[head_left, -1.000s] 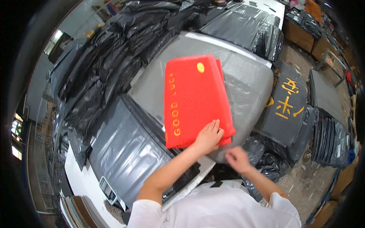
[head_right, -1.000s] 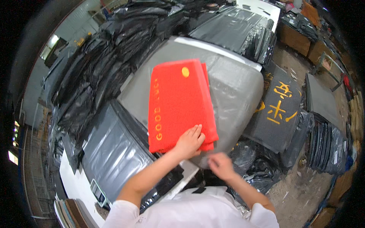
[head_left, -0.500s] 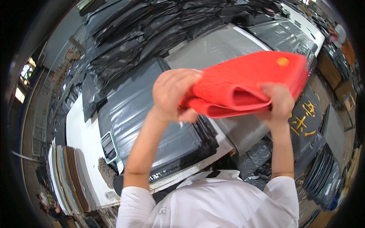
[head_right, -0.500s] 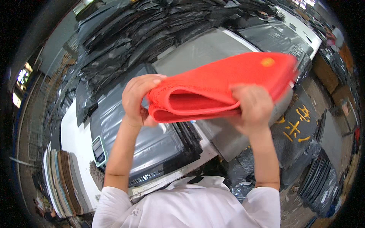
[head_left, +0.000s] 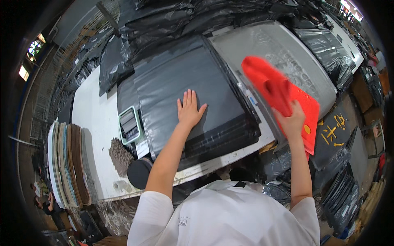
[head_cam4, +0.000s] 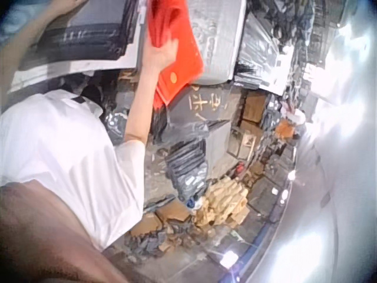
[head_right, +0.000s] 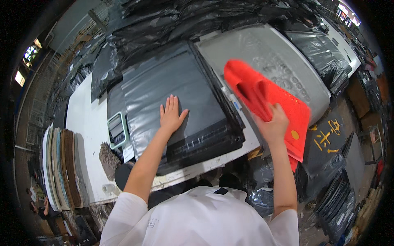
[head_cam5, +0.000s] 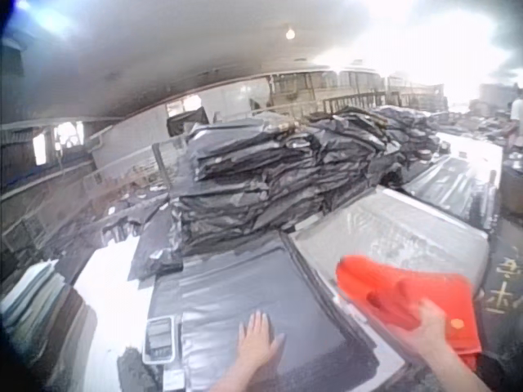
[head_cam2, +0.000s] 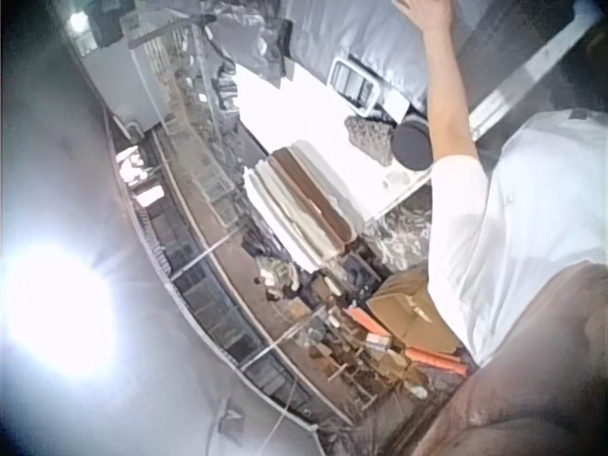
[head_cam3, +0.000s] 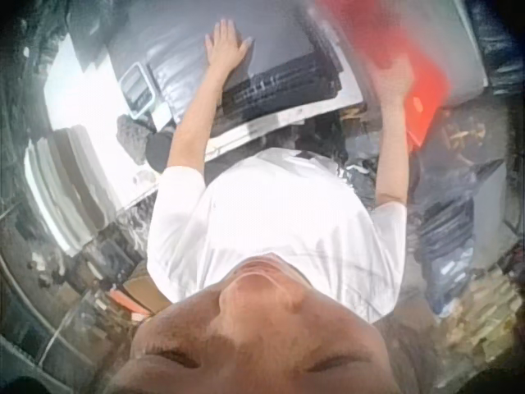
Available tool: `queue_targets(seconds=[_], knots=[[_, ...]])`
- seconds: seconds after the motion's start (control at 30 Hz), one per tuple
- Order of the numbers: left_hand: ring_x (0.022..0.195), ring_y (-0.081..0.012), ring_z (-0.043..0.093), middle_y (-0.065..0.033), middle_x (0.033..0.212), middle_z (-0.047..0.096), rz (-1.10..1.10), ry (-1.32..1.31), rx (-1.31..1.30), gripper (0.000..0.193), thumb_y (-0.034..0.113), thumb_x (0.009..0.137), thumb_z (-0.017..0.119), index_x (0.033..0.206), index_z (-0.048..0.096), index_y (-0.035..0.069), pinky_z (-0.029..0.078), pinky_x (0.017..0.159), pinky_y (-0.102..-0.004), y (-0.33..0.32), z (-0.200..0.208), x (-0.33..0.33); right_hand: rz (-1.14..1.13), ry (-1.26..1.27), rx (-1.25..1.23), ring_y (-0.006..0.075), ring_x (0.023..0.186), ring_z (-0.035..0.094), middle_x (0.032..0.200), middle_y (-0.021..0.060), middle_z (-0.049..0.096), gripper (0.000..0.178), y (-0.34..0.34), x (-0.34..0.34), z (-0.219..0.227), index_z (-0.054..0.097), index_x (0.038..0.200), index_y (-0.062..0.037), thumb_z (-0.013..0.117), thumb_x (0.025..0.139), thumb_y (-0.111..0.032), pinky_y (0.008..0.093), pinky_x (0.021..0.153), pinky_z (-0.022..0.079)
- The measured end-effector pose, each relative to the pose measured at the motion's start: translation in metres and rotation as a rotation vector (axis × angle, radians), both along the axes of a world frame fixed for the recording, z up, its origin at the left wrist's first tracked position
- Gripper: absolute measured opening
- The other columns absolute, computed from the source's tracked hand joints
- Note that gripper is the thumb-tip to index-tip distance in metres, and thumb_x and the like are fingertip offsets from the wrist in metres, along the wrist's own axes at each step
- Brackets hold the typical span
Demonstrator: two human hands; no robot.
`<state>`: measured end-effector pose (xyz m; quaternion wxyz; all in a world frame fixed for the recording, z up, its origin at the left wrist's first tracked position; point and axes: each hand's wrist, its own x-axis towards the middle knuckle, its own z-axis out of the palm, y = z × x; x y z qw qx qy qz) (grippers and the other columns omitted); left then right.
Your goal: The person picks up mats, folds them, places them inside shipping bags, and then applies labels to the bags.
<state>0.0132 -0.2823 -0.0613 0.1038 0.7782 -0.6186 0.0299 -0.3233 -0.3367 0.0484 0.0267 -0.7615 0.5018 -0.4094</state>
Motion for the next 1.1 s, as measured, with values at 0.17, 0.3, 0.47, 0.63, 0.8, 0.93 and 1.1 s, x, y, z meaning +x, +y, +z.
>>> queue_targets(seconds=[0.17, 0.3, 0.47, 0.63, 0.8, 0.93, 1.1], knots=[[0.098, -0.0258, 0.052, -0.0115, 0.102, 0.054, -0.243, -0.067, 0.336, 0.031, 0.022, 0.074, 0.057, 0.099, 0.055, 0.002, 0.043, 0.081, -0.0369, 0.075, 0.068, -0.029, 0.201, -0.019, -0.056, 0.0262, 0.067, 0.054, 0.075, 0.0119, 0.051, 0.050, 0.106, 0.021, 0.014, 0.062, 0.102, -0.0046, 0.073, 0.055, -0.019, 0.0345, 0.058, 0.045], [0.076, -0.0233, 0.054, -0.0082, 0.084, 0.052, -0.280, -0.348, 0.144, 0.019, 0.015, 0.066, 0.058, 0.082, 0.056, 0.005, 0.045, 0.067, -0.0346, 0.130, 0.016, -0.008, 0.529, -0.013, 0.053, 0.0223, 0.062, 0.050, 0.073, 0.0070, 0.047, 0.051, 0.160, 0.057, -0.034, 0.062, 0.108, -0.0095, 0.069, 0.058, -0.016, 0.0321, 0.053, 0.043], [0.074, -0.0253, 0.056, -0.0108, 0.076, 0.056, -0.478, -0.050, -0.033, 0.019, 0.011, 0.069, 0.057, 0.086, 0.057, 0.004, 0.046, 0.065, -0.0378, 0.108, 0.006, 0.050, 0.570, 0.025, -0.111, 0.0200, 0.058, 0.048, 0.071, 0.0047, 0.045, 0.047, 0.172, 0.058, -0.036, 0.063, 0.106, -0.0117, 0.066, 0.060, -0.018, 0.0306, 0.049, 0.039], [0.079, -0.0312, 0.057, -0.0157, 0.084, 0.058, -0.032, 0.667, -0.211, 0.009, 0.006, 0.081, 0.051, 0.089, 0.055, 0.003, 0.044, 0.071, -0.0365, 0.067, 0.072, 0.048, 0.848, 0.401, -0.077, 0.0173, 0.061, 0.048, 0.072, 0.0025, 0.044, 0.058, 0.188, 0.071, -0.054, 0.051, 0.123, -0.0172, 0.058, 0.065, -0.014, 0.0291, 0.047, 0.040], [0.104, -0.0278, 0.050, -0.0181, 0.118, 0.048, -0.342, -0.347, -0.338, 0.012, 0.012, 0.073, 0.054, 0.080, 0.059, 0.004, 0.040, 0.080, -0.0376, 0.145, 0.069, 0.036, 0.760, 0.516, 0.000, 0.0172, 0.061, 0.051, 0.071, 0.0015, 0.046, 0.072, 0.188, 0.103, -0.038, 0.044, 0.128, -0.0289, 0.065, 0.060, -0.019, 0.0290, 0.045, 0.043], [0.118, -0.0331, 0.039, -0.0206, 0.132, 0.034, 0.059, 0.124, -0.115, 0.038, 0.001, 0.070, 0.057, 0.107, 0.053, 0.002, 0.036, 0.091, -0.0393, 0.166, 0.040, 0.059, 0.631, 0.509, -0.070, 0.0181, 0.056, 0.053, 0.067, 0.0037, 0.046, 0.070, 0.167, 0.143, -0.019, 0.044, 0.129, -0.0222, 0.063, 0.062, -0.018, 0.0311, 0.042, 0.043], [0.093, -0.0455, 0.051, -0.0234, 0.140, 0.019, -0.064, 0.422, -0.281, 0.061, -0.007, 0.067, 0.051, 0.125, 0.037, 0.002, 0.047, 0.069, -0.0436, 0.158, 0.082, 0.026, 0.625, 0.632, 0.203, 0.0279, 0.071, 0.063, 0.077, 0.0129, 0.063, 0.025, 0.102, 0.259, -0.003, 0.064, 0.089, -0.0039, 0.059, 0.068, -0.016, 0.0380, 0.061, 0.050]])
